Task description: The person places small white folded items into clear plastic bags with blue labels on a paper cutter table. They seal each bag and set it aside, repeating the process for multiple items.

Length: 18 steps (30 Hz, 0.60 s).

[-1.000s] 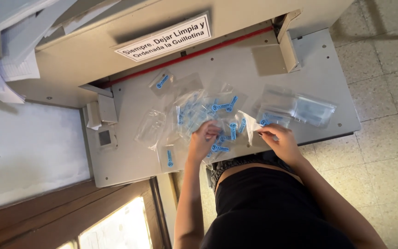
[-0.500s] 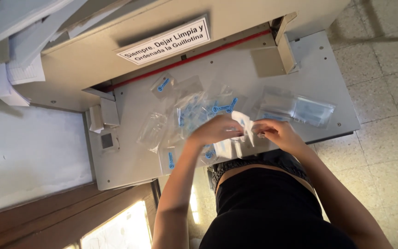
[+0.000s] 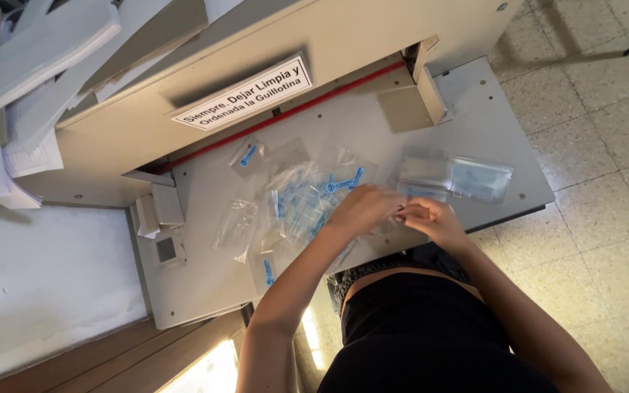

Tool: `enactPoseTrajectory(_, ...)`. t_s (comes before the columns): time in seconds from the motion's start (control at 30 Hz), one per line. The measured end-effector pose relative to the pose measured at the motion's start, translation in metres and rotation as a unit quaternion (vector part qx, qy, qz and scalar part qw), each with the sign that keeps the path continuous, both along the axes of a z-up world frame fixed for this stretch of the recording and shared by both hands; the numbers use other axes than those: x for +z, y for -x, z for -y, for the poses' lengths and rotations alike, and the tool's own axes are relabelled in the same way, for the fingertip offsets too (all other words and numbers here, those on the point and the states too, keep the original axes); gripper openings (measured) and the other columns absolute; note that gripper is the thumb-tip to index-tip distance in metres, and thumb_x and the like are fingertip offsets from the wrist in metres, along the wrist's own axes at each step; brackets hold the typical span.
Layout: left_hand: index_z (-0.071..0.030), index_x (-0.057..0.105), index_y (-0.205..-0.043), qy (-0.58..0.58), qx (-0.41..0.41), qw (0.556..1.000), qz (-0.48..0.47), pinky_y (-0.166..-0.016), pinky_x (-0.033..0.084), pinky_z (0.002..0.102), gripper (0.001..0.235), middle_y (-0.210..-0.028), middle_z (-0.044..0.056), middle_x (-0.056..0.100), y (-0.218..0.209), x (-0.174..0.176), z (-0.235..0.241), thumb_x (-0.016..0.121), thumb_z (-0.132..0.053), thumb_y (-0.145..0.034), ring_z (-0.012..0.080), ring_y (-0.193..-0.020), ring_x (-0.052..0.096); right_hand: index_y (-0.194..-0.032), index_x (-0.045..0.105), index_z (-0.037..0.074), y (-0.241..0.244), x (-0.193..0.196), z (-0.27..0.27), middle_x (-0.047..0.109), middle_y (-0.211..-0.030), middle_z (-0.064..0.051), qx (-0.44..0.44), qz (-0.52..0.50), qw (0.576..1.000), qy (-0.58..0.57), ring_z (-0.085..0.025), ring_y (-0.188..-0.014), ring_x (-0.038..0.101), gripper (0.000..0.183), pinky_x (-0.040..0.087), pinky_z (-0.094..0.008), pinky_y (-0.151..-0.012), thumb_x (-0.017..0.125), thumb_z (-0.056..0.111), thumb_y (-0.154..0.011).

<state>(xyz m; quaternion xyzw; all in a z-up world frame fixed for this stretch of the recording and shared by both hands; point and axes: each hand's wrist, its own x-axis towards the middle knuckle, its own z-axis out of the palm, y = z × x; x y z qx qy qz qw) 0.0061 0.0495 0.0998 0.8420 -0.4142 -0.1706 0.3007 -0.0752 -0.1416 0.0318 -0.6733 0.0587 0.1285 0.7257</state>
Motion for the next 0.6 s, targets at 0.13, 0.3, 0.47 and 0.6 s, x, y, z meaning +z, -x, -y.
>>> enactPoseTrajectory(0.13,-0.021,0.059,-0.129,0.115,0.076,0.977,0.163,-0.073,0.060,0.040,0.048,-0.081,0.001,0.070,0.011,-0.007,-0.035,0.078,-0.037,-0.088,0.0259,-0.078,0.072,-0.116,0.075,-0.003,-0.002,0.002,-0.005,0.077,-0.107,-0.025,-0.028,0.013,1.000,0.003,-0.032,-0.097,0.076,0.023,0.061,-0.043,-0.085,0.071,0.001,-0.094)
enactPoseTrajectory(0.3,-0.014,0.076,-0.095,0.291,0.234,0.927,-0.023,-0.083,0.057,0.038,0.021,-0.081,0.005,0.075,0.034,-0.077,-0.065,0.085,-0.011,-0.077,0.0252,-0.083,0.072,-0.120,0.077,0.000,0.009,-0.012,0.007,0.077,-0.111,-0.023,-0.002,0.107,0.993,0.049,-0.039,-0.107,0.071,0.027,0.059,-0.051,-0.087,0.064,-0.001,-0.096)
enactPoseTrajectory(0.47,-0.016,0.077,-0.103,0.270,0.267,0.922,0.078,-0.085,0.057,0.035,0.020,-0.094,0.000,0.075,0.070,-0.072,-0.053,0.082,-0.011,-0.084,0.0207,-0.092,0.071,-0.128,0.072,0.004,0.024,-0.004,0.007,0.075,-0.123,-0.018,0.049,0.142,0.982,0.114,-0.037,-0.111,0.071,0.037,0.059,-0.055,-0.089,0.067,-0.003,-0.092)
enactPoseTrajectory(0.6,-0.011,0.073,-0.117,0.250,0.297,0.916,0.104,-0.084,0.059,0.039,0.038,-0.103,0.005,0.076,0.083,-0.073,-0.043,0.085,-0.011,-0.081,0.0269,-0.097,0.073,-0.124,0.073,0.003,0.024,-0.008,0.005,0.078,-0.112,-0.017,0.055,0.218,0.959,0.171,-0.037,-0.097,0.074,0.033,0.060,-0.052,-0.081,0.064,-0.005,-0.093)
